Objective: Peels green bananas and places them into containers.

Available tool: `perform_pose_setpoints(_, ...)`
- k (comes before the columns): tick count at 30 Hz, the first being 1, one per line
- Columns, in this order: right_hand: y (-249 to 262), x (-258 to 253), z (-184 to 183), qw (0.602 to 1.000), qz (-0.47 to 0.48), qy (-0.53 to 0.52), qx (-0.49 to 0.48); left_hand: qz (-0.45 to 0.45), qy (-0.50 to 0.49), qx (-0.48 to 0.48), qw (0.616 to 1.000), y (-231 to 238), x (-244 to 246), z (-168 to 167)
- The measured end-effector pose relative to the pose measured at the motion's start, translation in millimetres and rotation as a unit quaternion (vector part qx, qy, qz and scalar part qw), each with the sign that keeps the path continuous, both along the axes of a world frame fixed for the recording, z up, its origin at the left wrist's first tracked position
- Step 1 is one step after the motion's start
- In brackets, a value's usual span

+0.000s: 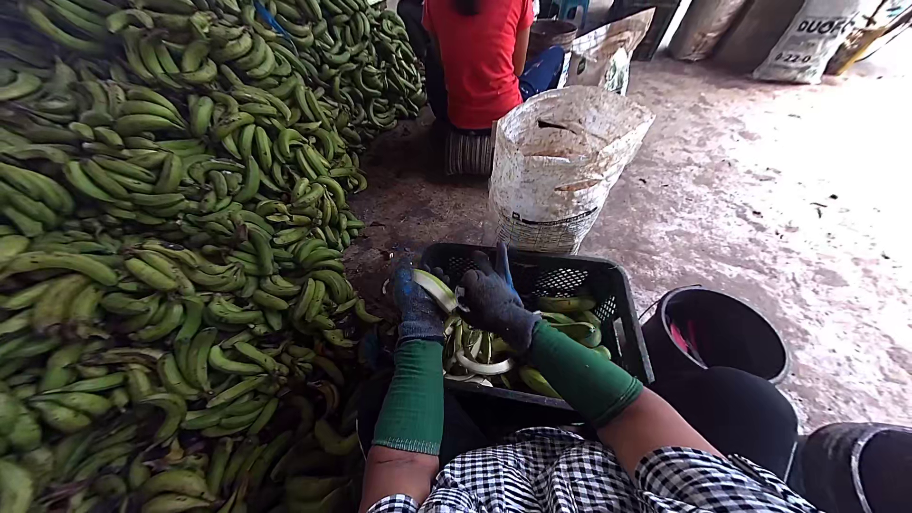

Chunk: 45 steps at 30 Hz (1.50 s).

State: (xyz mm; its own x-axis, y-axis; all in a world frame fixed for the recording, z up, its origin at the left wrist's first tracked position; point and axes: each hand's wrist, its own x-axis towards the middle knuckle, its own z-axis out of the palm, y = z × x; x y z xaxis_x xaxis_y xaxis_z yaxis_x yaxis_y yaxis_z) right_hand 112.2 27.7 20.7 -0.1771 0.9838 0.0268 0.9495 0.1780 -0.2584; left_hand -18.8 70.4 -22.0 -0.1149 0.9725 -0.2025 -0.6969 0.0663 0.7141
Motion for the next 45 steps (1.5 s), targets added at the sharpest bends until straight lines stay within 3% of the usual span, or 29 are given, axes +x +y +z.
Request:
perform_pose_setpoints(3,-1.0,-7.1,-0.5,1.000,-0.001,-0.030,-0.006,0.004,-0.015,-0.027,1.000,-0.4,6.1,-4.5)
perform_pose_setpoints(8,11.0,-7.3,14.7,0.997,-0.031,-0.034,-0.057,-0.073,0.204,0.040,0.975,-8.7,6.6,-10.3)
perform_pose_setpoints(10,15.6,-6.2,26.7,0.995,-0.051,-0.023,-0.080,-0.094,0.290,0.092,0.948,-10.2,5.7,-11.6)
perform_pose_setpoints(13,26.4,1.9,36.7,0.994,-0.081,-0.011,-0.077,-0.112,0.460,0.193,0.860,-10.3,4.4,-4.1)
perform_pose_setpoints(16,30.5,10.0,46.8,0.995,-0.090,0.011,-0.048,-0.095,0.433,0.239,0.864,-37.3,14.7,24.5)
perform_pose_setpoints(18,34.3,10.6,51.6,0.994,-0.095,0.010,-0.059,-0.171,0.406,0.073,0.895,-86.5,22.0,107.1)
perform_pose_setpoints(19,36.1,9.6,52.9,0.994,-0.091,0.005,-0.069,-0.198,0.404,0.016,0.893,-89.0,22.9,123.1)
perform_pose_setpoints(20,36.8,8.8,53.4,0.994,-0.078,-0.001,-0.077,-0.202,0.413,0.039,0.887,-79.2,18.4,109.6)
perform_pose_setpoints(21,38.1,10.7,49.4,0.996,-0.055,-0.006,-0.066,-0.094,0.401,0.186,0.892,-55.9,18.7,51.8)
perform_pose_setpoints(22,41.8,16.7,38.4,0.999,-0.025,-0.008,-0.030,-0.129,0.370,0.198,0.899,-38.9,11.1,32.4)
perform_pose_setpoints(24,52.5,30.5,15.5,1.000,0.012,-0.016,0.016,-0.213,0.293,0.115,0.925,-31.2,1.6,37.4)
perform_pose_setpoints(26,63.0,42.9,-5.4,1.000,0.007,-0.014,0.023,-0.238,0.171,0.051,0.955,-29.6,2.8,41.3)
perform_pose_setpoints(28,63.0,43.9,-1.9,0.998,-0.051,-0.021,-0.036,-0.225,0.113,0.031,0.967,-27.8,-4.3,43.1)
perform_pose_setpoints(31,50.6,31.9,32.5,0.981,-0.119,-0.018,-0.155,-0.142,0.056,-0.003,0.988,-22.5,-13.6,40.6)
perform_pose_setpoints(34,30.6,22.6,32.1,0.994,-0.046,-0.033,-0.093,-0.067,0.067,-0.027,0.995,-17.0,-15.4,35.0)
perform_pose_setpoints(38,-7.3,1.7,38.1,0.993,0.068,-0.083,-0.052,-0.052,0.101,-0.019,0.993,-9.9,-11.6,22.3)
perform_pose_setpoints(42,-6.3,-6.3,37.7,0.988,0.068,-0.123,-0.070,-0.041,0.129,-0.041,0.990,-6.0,1.5,20.3)
perform_pose_setpoints(45,4.1,-6.8,31.4,0.994,0.024,-0.089,-0.057,-0.069,0.193,-0.004,0.979,-15.0,5.1,13.6)
